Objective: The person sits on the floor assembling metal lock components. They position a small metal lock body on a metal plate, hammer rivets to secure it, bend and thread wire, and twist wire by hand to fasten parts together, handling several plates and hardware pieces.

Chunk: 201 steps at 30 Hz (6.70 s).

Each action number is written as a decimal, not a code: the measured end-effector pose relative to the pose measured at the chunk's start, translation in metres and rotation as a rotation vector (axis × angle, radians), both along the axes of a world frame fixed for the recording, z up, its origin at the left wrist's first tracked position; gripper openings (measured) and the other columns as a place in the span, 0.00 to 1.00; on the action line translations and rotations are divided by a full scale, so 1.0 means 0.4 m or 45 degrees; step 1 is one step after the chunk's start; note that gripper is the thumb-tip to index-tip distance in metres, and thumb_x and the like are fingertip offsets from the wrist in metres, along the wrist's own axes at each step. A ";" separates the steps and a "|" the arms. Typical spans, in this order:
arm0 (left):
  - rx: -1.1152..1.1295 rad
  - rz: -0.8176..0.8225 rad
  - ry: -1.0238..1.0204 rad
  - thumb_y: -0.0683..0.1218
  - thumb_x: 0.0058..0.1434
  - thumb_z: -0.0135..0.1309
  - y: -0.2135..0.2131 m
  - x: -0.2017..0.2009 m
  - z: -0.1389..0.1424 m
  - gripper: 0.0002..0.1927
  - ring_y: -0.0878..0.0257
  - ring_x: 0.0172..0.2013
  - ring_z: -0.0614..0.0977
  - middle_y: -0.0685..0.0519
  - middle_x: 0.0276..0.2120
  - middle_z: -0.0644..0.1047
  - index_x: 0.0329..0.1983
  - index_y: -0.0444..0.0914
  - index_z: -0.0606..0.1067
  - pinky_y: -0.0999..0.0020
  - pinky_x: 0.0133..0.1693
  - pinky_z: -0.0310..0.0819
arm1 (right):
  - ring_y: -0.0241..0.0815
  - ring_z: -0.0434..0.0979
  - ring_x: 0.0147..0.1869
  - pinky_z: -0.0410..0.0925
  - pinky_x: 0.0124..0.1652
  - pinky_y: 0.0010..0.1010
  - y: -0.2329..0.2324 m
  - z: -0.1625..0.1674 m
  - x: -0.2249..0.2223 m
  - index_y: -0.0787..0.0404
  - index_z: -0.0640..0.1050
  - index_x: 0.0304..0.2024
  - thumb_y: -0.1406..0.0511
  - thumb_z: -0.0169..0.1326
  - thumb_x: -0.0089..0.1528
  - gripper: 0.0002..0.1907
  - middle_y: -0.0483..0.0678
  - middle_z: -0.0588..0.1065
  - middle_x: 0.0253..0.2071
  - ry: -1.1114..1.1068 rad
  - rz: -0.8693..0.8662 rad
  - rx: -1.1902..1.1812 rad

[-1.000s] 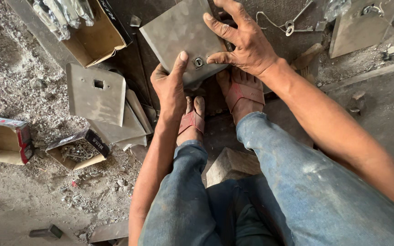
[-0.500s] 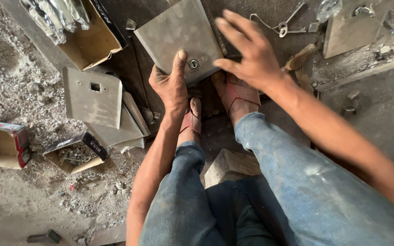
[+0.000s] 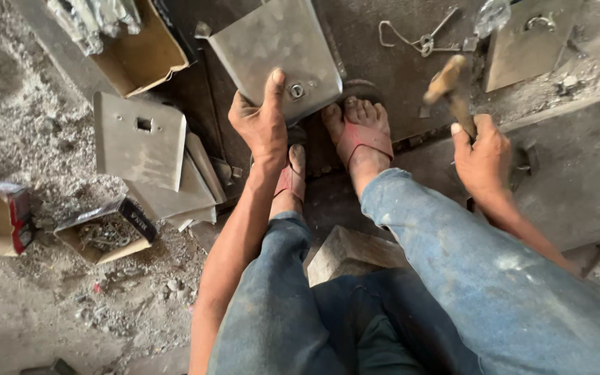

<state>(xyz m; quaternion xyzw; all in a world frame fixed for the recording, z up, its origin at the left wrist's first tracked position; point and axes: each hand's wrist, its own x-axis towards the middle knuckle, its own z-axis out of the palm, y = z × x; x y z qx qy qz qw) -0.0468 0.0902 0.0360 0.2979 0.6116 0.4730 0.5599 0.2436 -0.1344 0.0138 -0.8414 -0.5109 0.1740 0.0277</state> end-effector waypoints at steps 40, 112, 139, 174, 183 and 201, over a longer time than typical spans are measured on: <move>-0.047 0.047 -0.018 0.50 0.62 0.67 0.021 -0.025 -0.030 0.19 0.71 0.37 0.79 0.54 0.36 0.83 0.43 0.28 0.80 0.74 0.41 0.76 | 0.63 0.72 0.29 0.63 0.30 0.46 0.327 0.144 -0.163 0.64 0.75 0.33 0.57 0.57 0.63 0.16 0.60 0.69 0.24 0.614 0.719 0.129; -0.103 0.044 -0.159 0.47 0.61 0.67 0.051 -0.033 0.006 0.16 0.70 0.38 0.80 0.53 0.38 0.83 0.45 0.29 0.81 0.73 0.43 0.76 | 0.68 0.76 0.35 0.67 0.32 0.53 0.247 0.063 -0.143 0.62 0.77 0.42 0.52 0.55 0.69 0.19 0.61 0.74 0.27 0.219 0.260 -0.019; 0.636 -1.657 1.126 0.43 0.56 0.51 -0.072 -0.110 0.107 0.05 0.47 0.39 0.82 0.45 0.37 0.76 0.31 0.36 0.76 0.48 0.38 0.77 | 0.39 0.85 0.39 0.75 0.43 0.31 0.450 0.207 -0.305 0.56 0.73 0.61 0.68 0.61 0.57 0.29 0.47 0.83 0.36 1.296 0.456 -0.528; -0.269 -0.111 -0.223 0.44 0.57 0.69 -0.130 -0.113 -0.080 0.30 0.61 0.47 0.81 0.48 0.48 0.78 0.60 0.30 0.72 0.66 0.50 0.78 | 0.42 0.79 0.55 0.70 0.57 0.37 0.355 -0.031 -0.268 0.67 0.71 0.63 0.67 0.53 0.68 0.20 0.51 0.77 0.54 2.650 -0.852 -0.672; -0.546 0.073 -0.632 0.45 0.60 0.65 -0.149 -0.111 -0.058 0.17 0.62 0.40 0.81 0.50 0.41 0.81 0.49 0.33 0.76 0.65 0.44 0.78 | 0.38 0.80 0.50 0.72 0.53 0.33 0.381 -0.018 -0.315 0.67 0.76 0.55 0.67 0.53 0.67 0.15 0.49 0.80 0.48 2.461 -0.851 -0.544; -0.166 -0.088 -0.223 0.46 0.65 0.64 -0.083 -0.079 -0.039 0.14 0.69 0.40 0.80 0.54 0.39 0.81 0.47 0.32 0.77 0.73 0.45 0.75 | 0.32 0.76 0.38 0.72 0.39 0.28 0.523 0.026 -0.324 0.65 0.82 0.38 0.63 0.67 0.57 0.12 0.43 0.79 0.34 1.372 -0.029 -0.256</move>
